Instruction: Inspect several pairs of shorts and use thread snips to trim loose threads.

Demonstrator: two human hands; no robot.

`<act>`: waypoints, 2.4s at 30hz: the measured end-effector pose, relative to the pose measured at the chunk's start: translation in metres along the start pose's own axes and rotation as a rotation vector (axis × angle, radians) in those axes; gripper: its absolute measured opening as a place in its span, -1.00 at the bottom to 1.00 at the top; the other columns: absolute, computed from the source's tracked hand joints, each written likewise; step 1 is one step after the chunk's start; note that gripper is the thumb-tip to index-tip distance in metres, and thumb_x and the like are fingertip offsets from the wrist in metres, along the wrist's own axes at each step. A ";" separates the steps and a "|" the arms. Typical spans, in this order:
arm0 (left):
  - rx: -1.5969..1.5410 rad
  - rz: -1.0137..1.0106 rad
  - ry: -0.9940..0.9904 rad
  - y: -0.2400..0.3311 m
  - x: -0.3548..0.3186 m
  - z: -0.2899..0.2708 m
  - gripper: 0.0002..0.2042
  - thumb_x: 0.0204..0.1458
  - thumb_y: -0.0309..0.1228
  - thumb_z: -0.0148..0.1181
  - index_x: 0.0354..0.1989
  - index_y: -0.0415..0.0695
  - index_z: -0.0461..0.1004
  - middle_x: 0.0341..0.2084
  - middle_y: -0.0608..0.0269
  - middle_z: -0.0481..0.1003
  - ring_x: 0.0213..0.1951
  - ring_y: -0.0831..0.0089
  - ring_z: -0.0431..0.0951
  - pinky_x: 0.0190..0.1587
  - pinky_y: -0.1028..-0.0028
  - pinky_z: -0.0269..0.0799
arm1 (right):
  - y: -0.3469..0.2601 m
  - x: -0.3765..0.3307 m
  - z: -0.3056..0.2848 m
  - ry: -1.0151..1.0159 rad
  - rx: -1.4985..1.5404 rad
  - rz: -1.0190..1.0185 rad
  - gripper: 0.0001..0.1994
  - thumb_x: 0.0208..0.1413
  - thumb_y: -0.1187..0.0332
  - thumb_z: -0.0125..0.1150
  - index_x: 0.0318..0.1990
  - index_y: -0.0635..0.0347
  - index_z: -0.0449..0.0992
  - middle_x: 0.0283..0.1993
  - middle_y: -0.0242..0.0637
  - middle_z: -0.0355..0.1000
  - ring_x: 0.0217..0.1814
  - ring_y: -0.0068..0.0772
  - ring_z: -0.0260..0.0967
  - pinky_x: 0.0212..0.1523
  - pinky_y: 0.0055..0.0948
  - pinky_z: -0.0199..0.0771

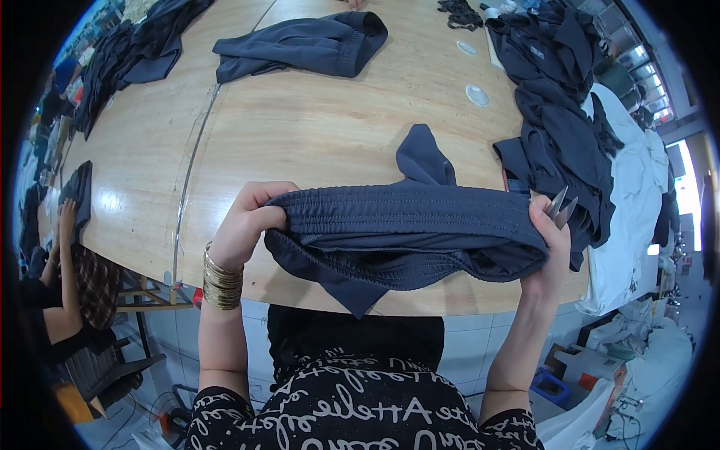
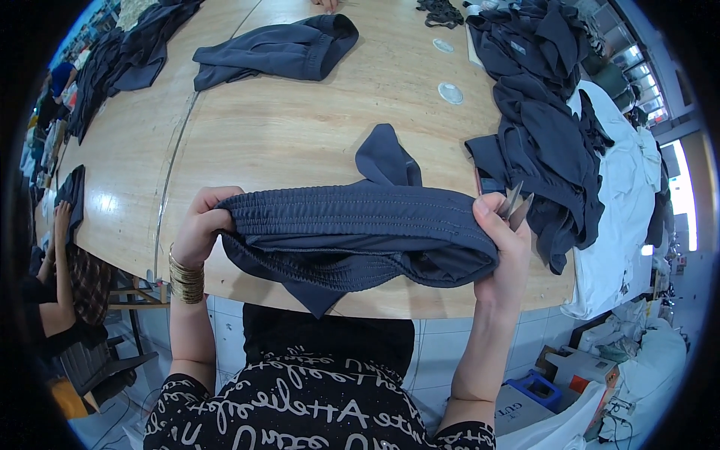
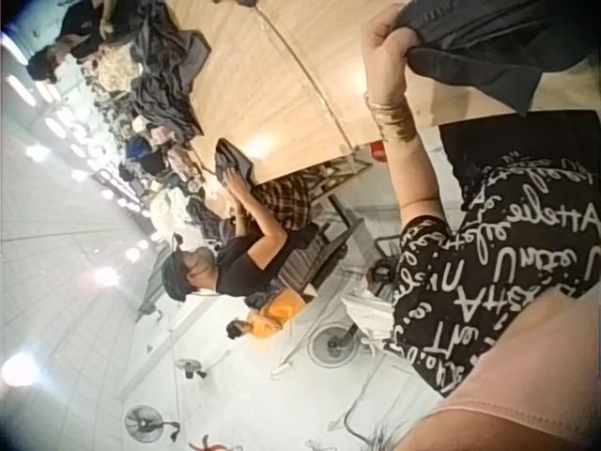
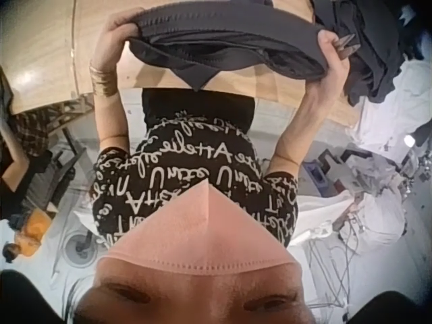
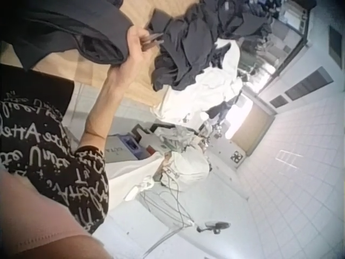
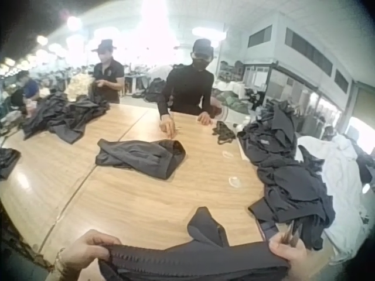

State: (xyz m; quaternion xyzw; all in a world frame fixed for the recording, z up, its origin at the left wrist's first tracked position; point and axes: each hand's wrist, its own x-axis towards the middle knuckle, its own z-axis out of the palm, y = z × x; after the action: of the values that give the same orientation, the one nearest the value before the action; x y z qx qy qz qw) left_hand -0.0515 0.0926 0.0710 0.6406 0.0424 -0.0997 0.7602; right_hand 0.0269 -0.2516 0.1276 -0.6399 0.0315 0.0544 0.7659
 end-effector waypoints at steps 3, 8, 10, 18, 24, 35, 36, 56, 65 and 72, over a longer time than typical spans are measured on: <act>0.513 0.224 0.106 0.003 0.010 0.004 -0.71 -0.21 -0.64 -0.08 -0.29 -0.26 0.50 -0.49 0.23 0.51 -0.38 0.49 0.48 -0.22 0.52 0.38 | -0.017 0.000 0.014 -0.176 -0.246 -0.024 -0.88 -0.10 0.47 0.27 -0.40 0.23 0.45 -0.45 -0.39 0.39 -0.40 -0.60 0.36 -0.31 -0.64 0.34; 1.053 0.909 0.545 0.041 0.051 -0.027 -0.59 -0.13 -0.74 -0.07 -0.11 -0.09 0.49 -0.29 0.17 0.56 -0.23 0.37 0.56 -0.15 0.45 0.42 | -0.025 0.065 0.032 -0.042 -1.211 -0.877 -0.77 -0.16 0.50 0.24 -0.26 0.05 0.49 -0.41 -0.34 0.44 -0.37 -0.50 0.40 -0.28 -0.57 0.38; 1.123 1.066 0.607 0.088 0.040 -0.011 -0.57 -0.11 -0.76 -0.10 -0.08 -0.11 0.49 -0.25 0.18 0.56 -0.21 0.39 0.57 -0.16 0.50 0.44 | -0.061 0.082 0.043 0.339 -1.189 -1.081 -0.72 -0.17 0.56 0.21 -0.23 0.05 0.49 -0.39 -0.37 0.46 -0.35 -0.53 0.41 -0.32 -0.56 0.39; 1.308 0.865 0.658 0.036 0.002 -0.026 -0.47 -0.22 -0.79 -0.07 -0.02 -0.09 0.47 -0.10 0.17 0.50 0.03 0.26 0.46 0.07 0.38 0.31 | -0.031 0.029 0.044 -0.083 -1.126 -1.058 -0.49 -0.35 0.78 0.03 -0.14 0.12 0.52 -0.28 -0.31 0.47 -0.38 -0.49 0.38 -0.43 -0.57 0.34; 1.271 0.145 0.310 -0.057 -0.044 -0.016 -0.46 -0.20 -0.66 0.08 0.08 -0.05 0.38 0.16 0.16 0.28 0.23 0.22 0.22 0.24 0.23 0.09 | 0.084 -0.029 0.010 -0.564 -1.232 -0.255 -0.64 -0.11 0.57 0.16 -0.08 0.06 0.49 -0.37 -0.28 0.42 -0.42 -0.42 0.38 -0.41 -0.51 0.39; 0.315 0.384 0.857 -0.026 -0.061 -0.046 -0.80 0.14 -0.52 -0.02 -0.11 -0.27 0.44 -0.15 0.07 0.50 -0.08 0.35 0.50 0.05 0.40 0.34 | -0.029 -0.046 0.059 -0.693 0.663 -0.508 -0.92 0.18 0.46 0.00 -0.29 0.11 0.23 -0.43 -0.18 0.41 -0.73 -0.53 0.27 -0.84 -0.65 0.20; 0.314 0.377 0.863 -0.029 -0.063 -0.045 -0.80 0.14 -0.52 -0.02 -0.11 -0.27 0.44 -0.15 0.07 0.50 -0.08 0.35 0.50 0.05 0.40 0.34 | -0.028 -0.045 0.077 -0.708 0.758 -0.602 -0.93 0.17 0.53 0.00 -0.29 0.21 0.24 -0.39 -0.20 0.44 -0.74 -0.57 0.27 -0.87 -0.70 0.22; 0.265 0.273 0.729 -0.046 -0.093 -0.029 -0.83 0.12 -0.56 -0.02 -0.16 -0.28 0.46 -0.25 0.10 0.52 -0.20 0.41 0.52 -0.07 0.46 0.41 | -0.031 -0.050 0.055 -0.833 0.702 -0.443 -0.92 0.18 0.41 0.00 -0.29 0.10 0.23 -0.44 -0.17 0.41 -0.72 -0.51 0.28 -0.83 -0.61 0.23; 0.560 0.288 0.202 -0.037 -0.048 0.009 -0.83 -0.03 -0.54 0.17 -0.23 -0.17 0.50 -0.31 0.22 0.52 -0.22 0.38 0.49 -0.14 0.45 0.38 | -0.035 -0.036 0.041 -0.778 0.646 -0.449 -0.91 0.19 0.35 0.00 -0.29 0.04 0.23 -0.47 -0.16 0.40 -0.71 -0.49 0.29 -0.81 -0.57 0.23; 1.056 0.298 -0.081 -0.060 -0.036 0.041 -0.53 -0.31 -0.47 0.37 -0.10 0.02 0.46 -0.08 0.30 0.38 -0.09 0.27 0.33 -0.03 0.34 0.24 | 0.060 -0.036 0.013 -0.365 -0.903 -0.317 -0.78 -0.08 0.42 0.31 -0.24 0.22 0.47 -0.33 -0.26 0.40 -0.57 -0.51 0.30 -0.56 -0.57 0.28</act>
State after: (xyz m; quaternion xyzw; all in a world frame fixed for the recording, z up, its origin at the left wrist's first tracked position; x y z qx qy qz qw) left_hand -0.1021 0.0466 0.0272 0.9298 -0.1336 -0.0234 0.3423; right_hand -0.0166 -0.2300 0.0759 -0.8838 -0.2270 0.0565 0.4051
